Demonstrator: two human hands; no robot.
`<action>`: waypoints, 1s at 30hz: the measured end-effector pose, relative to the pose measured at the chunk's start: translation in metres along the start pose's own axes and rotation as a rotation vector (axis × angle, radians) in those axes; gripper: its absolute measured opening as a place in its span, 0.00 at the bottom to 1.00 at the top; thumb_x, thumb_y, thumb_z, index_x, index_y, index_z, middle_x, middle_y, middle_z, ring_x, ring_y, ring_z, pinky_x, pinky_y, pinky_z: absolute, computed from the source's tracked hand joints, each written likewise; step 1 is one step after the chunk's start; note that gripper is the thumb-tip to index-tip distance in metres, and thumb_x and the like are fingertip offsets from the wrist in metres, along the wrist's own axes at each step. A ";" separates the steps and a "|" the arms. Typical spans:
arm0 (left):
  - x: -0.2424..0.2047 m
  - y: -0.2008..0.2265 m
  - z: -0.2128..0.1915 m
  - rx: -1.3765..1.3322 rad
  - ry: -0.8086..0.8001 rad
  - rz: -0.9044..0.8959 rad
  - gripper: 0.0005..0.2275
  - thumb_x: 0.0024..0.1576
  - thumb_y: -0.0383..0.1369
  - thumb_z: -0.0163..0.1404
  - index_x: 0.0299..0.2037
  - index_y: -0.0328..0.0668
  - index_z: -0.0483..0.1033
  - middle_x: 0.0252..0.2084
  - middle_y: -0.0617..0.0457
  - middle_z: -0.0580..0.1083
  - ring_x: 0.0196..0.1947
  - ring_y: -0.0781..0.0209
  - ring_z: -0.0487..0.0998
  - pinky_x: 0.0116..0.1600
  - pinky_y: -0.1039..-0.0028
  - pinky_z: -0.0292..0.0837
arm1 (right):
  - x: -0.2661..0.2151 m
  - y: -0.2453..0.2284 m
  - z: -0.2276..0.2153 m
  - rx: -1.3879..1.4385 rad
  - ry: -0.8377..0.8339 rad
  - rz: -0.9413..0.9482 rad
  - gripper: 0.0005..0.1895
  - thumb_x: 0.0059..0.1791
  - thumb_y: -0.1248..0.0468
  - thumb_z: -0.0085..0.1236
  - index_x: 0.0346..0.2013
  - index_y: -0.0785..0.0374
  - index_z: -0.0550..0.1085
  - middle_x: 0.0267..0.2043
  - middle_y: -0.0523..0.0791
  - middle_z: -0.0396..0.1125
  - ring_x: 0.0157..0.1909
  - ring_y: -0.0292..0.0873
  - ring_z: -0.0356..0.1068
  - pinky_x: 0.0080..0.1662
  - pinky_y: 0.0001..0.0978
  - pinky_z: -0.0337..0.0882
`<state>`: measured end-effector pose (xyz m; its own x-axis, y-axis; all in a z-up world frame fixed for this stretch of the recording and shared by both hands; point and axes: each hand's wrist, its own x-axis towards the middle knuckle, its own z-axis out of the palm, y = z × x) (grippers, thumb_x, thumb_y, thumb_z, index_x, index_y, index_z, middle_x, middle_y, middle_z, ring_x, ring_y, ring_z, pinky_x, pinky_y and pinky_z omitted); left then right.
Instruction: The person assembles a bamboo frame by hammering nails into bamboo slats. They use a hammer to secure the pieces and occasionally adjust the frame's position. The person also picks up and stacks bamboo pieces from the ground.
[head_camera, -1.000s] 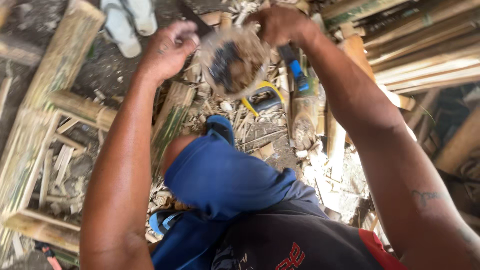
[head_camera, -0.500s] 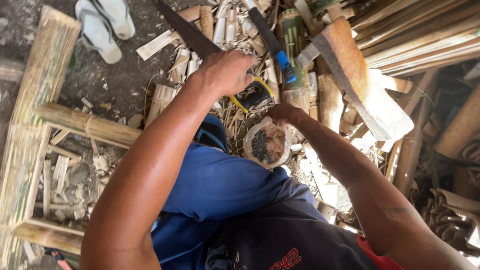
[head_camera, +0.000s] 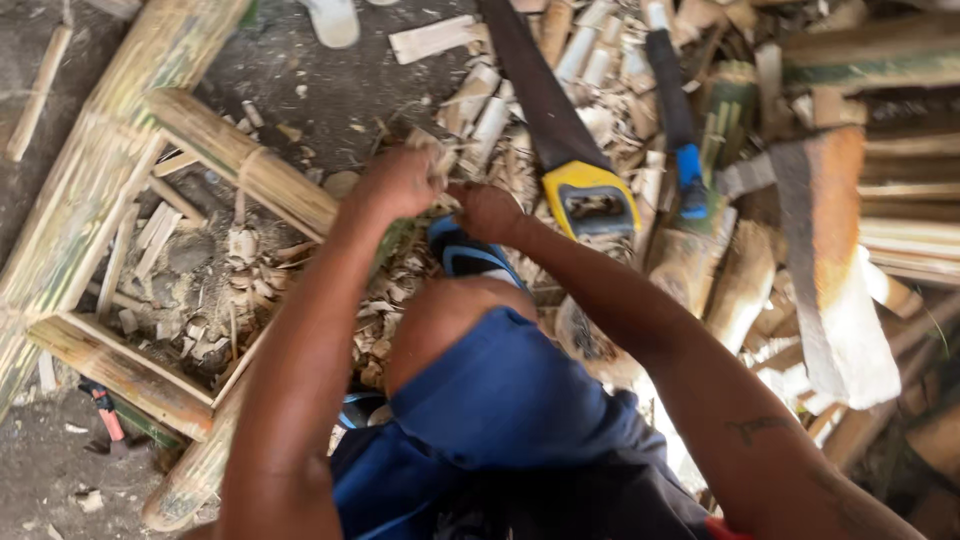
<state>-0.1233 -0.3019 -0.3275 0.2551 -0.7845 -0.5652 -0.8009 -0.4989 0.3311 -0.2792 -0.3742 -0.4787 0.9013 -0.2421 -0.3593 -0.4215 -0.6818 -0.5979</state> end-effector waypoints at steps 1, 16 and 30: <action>0.006 -0.021 0.018 -0.007 0.022 -0.074 0.23 0.61 0.39 0.51 0.66 0.47 0.67 0.57 0.38 0.73 0.54 0.41 0.76 0.58 0.52 0.73 | 0.017 -0.009 0.006 -0.087 0.044 -0.053 0.29 0.51 0.56 0.56 0.66 0.54 0.65 0.60 0.56 0.67 0.62 0.58 0.67 0.62 0.51 0.68; 0.073 -0.129 0.135 0.017 0.132 -0.360 0.56 0.47 0.57 0.64 0.78 0.52 0.36 0.66 0.32 0.63 0.65 0.37 0.68 0.73 0.46 0.54 | 0.133 -0.036 -0.071 -0.622 -0.241 -0.202 0.54 0.38 0.43 0.72 0.73 0.37 0.52 0.78 0.42 0.42 0.80 0.50 0.35 0.71 0.71 0.36; 0.070 -0.130 0.140 -0.246 0.395 -0.232 0.42 0.57 0.51 0.57 0.77 0.49 0.46 0.70 0.33 0.59 0.72 0.36 0.58 0.75 0.46 0.49 | 0.270 -0.027 -0.067 -0.210 -0.196 0.321 0.59 0.38 0.69 0.74 0.73 0.52 0.45 0.71 0.50 0.46 0.71 0.62 0.50 0.61 0.50 0.68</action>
<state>-0.0773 -0.2408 -0.5157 0.6342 -0.6983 -0.3319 -0.5599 -0.7109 0.4256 -0.0181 -0.4677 -0.5114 0.6832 -0.3430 -0.6446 -0.6297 -0.7237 -0.2823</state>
